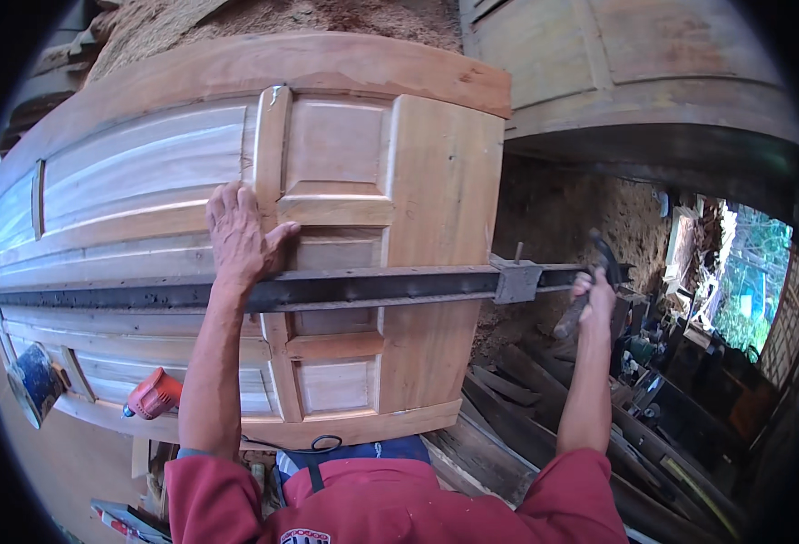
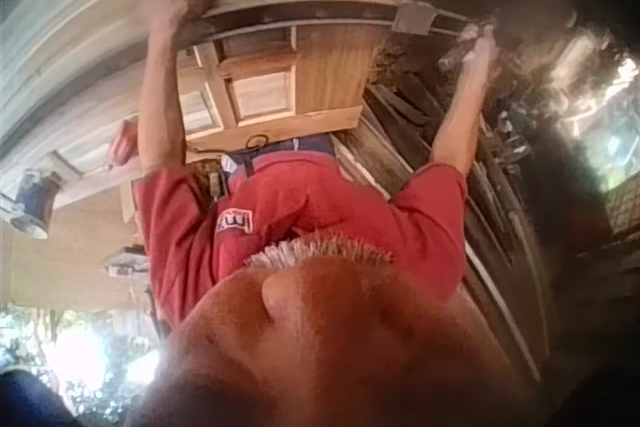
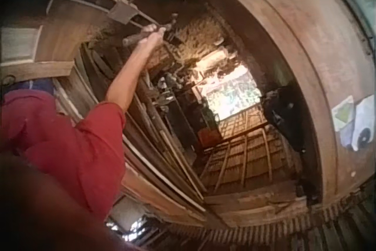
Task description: The person hammers nails into a wooden door frame, drills holes with a power drill, and applies small wooden blocks into the frame by hand while the door is clamped to a workbench.
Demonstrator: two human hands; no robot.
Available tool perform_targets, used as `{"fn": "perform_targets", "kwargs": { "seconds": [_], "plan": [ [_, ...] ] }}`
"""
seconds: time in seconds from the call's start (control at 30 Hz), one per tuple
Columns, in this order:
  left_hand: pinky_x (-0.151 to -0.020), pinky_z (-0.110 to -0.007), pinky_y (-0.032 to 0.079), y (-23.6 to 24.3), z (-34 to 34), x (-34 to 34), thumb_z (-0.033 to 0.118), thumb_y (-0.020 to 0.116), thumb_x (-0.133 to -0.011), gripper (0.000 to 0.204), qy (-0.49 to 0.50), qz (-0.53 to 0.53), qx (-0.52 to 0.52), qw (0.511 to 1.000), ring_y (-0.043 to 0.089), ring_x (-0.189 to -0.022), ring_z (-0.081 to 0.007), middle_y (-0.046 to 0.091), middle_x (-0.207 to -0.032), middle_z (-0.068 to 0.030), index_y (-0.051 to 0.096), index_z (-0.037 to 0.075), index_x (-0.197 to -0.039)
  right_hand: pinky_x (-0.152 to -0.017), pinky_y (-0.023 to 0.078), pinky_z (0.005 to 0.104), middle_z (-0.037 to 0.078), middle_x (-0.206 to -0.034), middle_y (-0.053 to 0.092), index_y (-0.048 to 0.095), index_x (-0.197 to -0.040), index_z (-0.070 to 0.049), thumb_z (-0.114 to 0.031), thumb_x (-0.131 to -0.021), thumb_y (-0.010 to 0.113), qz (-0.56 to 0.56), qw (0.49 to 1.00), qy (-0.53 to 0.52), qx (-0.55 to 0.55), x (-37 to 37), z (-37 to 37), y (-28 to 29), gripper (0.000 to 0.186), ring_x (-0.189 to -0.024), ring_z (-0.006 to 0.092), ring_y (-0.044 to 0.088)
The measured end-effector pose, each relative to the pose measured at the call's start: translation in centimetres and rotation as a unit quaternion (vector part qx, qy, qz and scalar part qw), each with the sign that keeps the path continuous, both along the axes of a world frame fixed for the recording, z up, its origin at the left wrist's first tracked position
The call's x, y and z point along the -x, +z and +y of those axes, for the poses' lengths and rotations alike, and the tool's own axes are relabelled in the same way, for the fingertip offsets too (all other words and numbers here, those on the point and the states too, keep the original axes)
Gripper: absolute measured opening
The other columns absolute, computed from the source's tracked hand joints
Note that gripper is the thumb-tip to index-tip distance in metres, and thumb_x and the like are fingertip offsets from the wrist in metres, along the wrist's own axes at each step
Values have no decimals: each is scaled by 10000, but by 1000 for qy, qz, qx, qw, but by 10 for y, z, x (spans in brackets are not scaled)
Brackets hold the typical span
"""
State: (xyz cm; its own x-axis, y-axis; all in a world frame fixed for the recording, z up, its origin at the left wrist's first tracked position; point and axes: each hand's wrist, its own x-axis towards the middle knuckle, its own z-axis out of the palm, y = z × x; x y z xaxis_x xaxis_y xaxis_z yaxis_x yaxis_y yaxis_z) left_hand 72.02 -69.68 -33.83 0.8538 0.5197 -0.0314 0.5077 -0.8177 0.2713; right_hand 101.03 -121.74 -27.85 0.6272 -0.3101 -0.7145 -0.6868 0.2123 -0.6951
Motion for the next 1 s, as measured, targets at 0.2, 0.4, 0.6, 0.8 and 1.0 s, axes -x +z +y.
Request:
{"fn": "perform_targets", "kwargs": {
  "seconds": [0.2,0.4,0.6,0.8,1.0],
  "plan": [
    [-1088,-513,321,4,-2,-4,533,775,-771,740,-1,28,-23,999,424,-1248,-418,469,-1297,-229,485,-17,-1172,-441,375,237,-8,-705,487,571,-1157,-36,-294,-1055,532,193,913,356,-60,-7,97,0,280,-519,71,448],
    [-1074,-494,339,6,4,-7,542,828,-695,751,19,-7,27,999,451,-1204,-386,490,-1220,-208,503,-14,-1080,-432,404,218,-14,-717,471,575,-1135,-49,-274,-1044,537,94,989,83,-74,-69,18,-9,246,-516,71,463],
    [-1051,-491,360,9,4,-4,535,843,-672,749,38,16,52,998,479,-1168,-375,517,-1196,-200,511,0,-1077,-366,359,251,-31,-646,447,570,-1153,-78,-268,-1032,554,214,883,416,-24,-3,124,4,225,-448,66,409],
    [-1086,-479,346,7,-4,-17,526,846,-669,801,29,-11,50,998,477,-1225,-371,529,-1240,-189,528,-6,-1176,-373,354,226,-33,-674,449,562,-1096,-103,-263,-1039,553,129,985,95,-62,-41,37,-38,170,-455,52,405],
    [-1055,-479,370,6,6,-6,538,848,-661,759,39,19,42,998,490,-1185,-358,536,-1187,-173,530,14,-1109,-364,342,223,-40,-661,434,536,-1153,-141,-291,-1044,546,152,877,454,38,-5,121,6,186,-449,39,387]
  ]
}}
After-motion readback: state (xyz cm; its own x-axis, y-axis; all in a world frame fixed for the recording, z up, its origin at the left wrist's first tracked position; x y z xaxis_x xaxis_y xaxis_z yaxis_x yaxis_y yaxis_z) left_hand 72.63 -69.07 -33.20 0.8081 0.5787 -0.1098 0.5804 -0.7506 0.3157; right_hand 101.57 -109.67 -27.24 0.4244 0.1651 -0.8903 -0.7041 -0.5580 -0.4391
